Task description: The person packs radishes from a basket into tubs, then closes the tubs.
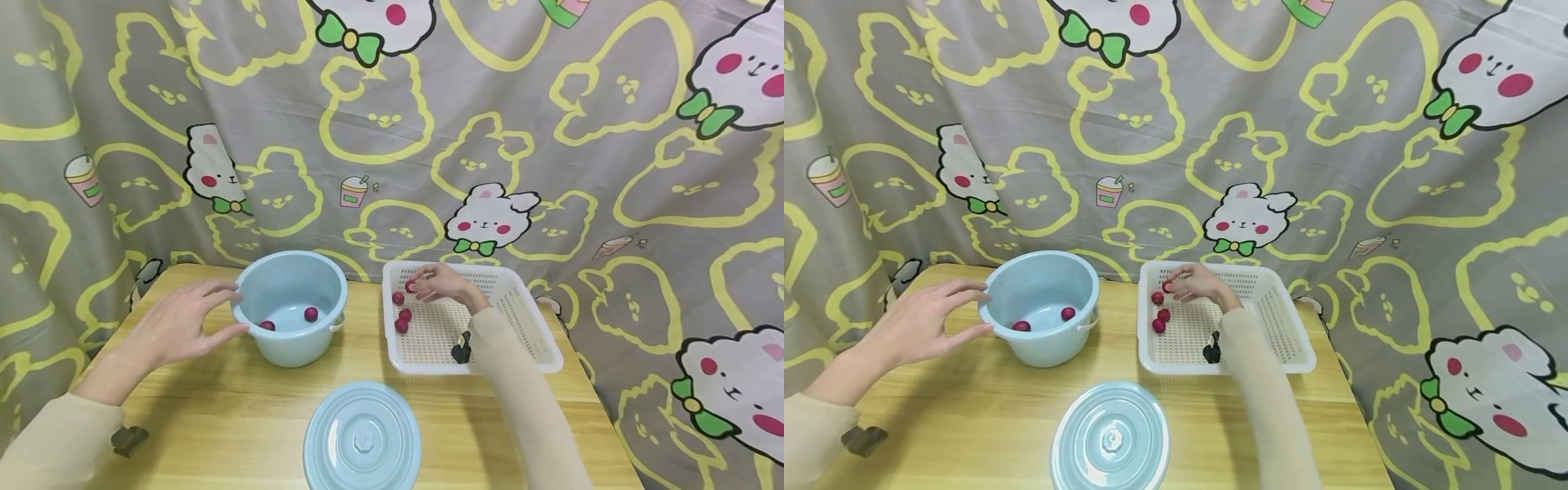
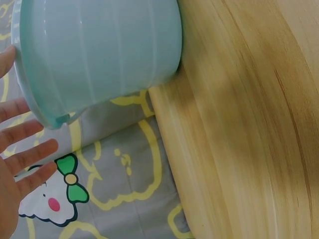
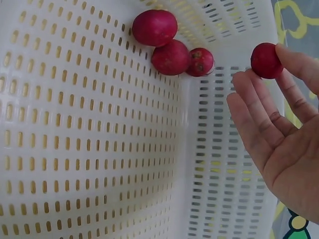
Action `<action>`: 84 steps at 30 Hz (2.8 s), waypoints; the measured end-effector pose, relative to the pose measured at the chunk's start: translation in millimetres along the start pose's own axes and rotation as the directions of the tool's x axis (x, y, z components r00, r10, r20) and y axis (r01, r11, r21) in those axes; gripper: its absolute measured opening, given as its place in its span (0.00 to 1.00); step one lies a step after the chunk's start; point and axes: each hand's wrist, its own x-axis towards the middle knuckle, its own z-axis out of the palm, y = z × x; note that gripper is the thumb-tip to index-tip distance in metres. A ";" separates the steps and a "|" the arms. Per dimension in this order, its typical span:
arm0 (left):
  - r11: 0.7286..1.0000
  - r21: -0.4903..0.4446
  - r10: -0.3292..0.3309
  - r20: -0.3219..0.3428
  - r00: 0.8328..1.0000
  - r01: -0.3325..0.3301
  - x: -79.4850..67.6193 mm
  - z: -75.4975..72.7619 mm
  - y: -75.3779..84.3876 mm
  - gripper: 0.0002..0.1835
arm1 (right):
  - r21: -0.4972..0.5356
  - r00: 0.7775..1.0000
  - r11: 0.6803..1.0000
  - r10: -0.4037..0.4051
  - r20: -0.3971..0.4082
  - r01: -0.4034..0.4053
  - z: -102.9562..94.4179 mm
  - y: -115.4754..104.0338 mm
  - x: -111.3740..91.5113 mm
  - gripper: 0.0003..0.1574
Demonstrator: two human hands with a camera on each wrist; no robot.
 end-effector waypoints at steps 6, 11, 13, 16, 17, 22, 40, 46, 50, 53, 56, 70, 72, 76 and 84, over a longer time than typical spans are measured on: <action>1.000 0.002 0.000 0.005 1.000 0.000 1.6 0.0 0.2 0.27 | 0.016 1.000 1.000 -0.016 0.017 0.015 0.2 -5.2 -3.6 0.21; 1.000 0.004 0.003 0.002 1.000 -0.003 1.5 0.0 0.1 0.27 | 0.054 0.999 0.997 -0.048 0.013 0.047 1.7 -13.4 -7.5 0.21; 1.000 0.005 0.004 0.000 1.000 -0.004 0.9 0.1 -0.2 0.26 | 0.060 0.998 0.996 -0.062 0.014 0.061 2.7 -16.8 -9.4 0.21; 1.000 0.006 0.005 -0.003 1.000 -0.004 0.5 0.0 -0.5 0.26 | 0.072 0.997 0.995 -0.074 0.014 0.073 5.0 -22.7 -13.8 0.21; 1.000 0.005 0.006 -0.004 1.000 -0.006 0.6 0.1 -0.6 0.26 | 0.074 0.997 0.995 -0.075 0.013 0.074 5.9 -24.3 -15.1 0.21; 1.000 0.004 0.013 -0.011 1.000 -0.013 0.6 0.4 -1.6 0.26 | 0.067 0.996 0.994 -0.091 0.016 0.090 11.7 -30.2 -21.6 0.20; 1.000 0.010 0.008 -0.002 1.000 -0.008 0.1 0.2 -2.7 0.27 | 0.051 0.984 0.984 -0.175 0.033 0.173 37.9 -58.9 -38.4 0.18; 1.000 0.015 0.007 0.005 1.000 -0.007 0.0 -0.8 -2.1 0.27 | 0.090 0.980 0.977 -0.197 0.037 0.193 50.4 -72.0 -43.4 0.19; 1.000 0.019 0.015 0.003 1.000 -0.015 0.5 -0.7 -1.7 0.26 | 0.086 0.977 0.974 -0.211 0.022 0.208 58.6 -81.6 -46.6 0.20; 0.999 0.020 0.025 -0.005 1.000 -0.025 0.9 -0.6 -1.7 0.26 | 0.098 0.977 0.973 -0.211 0.006 0.209 64.8 -88.1 -47.9 0.20; 0.999 0.021 0.030 -0.011 0.999 -0.030 1.3 -0.3 -1.8 0.26 | 0.117 0.976 0.969 -0.216 -0.004 0.215 70.8 -93.7 -48.7 0.20; 1.000 0.017 0.018 -0.008 1.000 -0.018 0.4 0.1 -1.3 0.26 | 0.235 0.963 0.935 -0.270 -0.015 0.266 101.8 -116.6 -48.8 0.18; 1.000 0.017 0.021 -0.011 1.000 -0.020 0.5 -0.2 -1.1 0.26 | 0.248 0.960 0.929 -0.278 -0.016 0.273 106.7 -119.1 -47.8 0.18; 1.000 0.017 0.022 -0.011 1.000 -0.022 0.4 -1.0 -0.7 0.26 | 0.269 0.960 0.923 -0.280 -0.019 0.274 116.1 -123.0 -43.3 0.17; 1.000 0.014 0.026 -0.019 0.999 -0.026 0.5 -0.3 -1.2 0.26 | 0.286 0.963 0.924 -0.269 0.014 0.254 135.4 -132.1 -36.5 0.17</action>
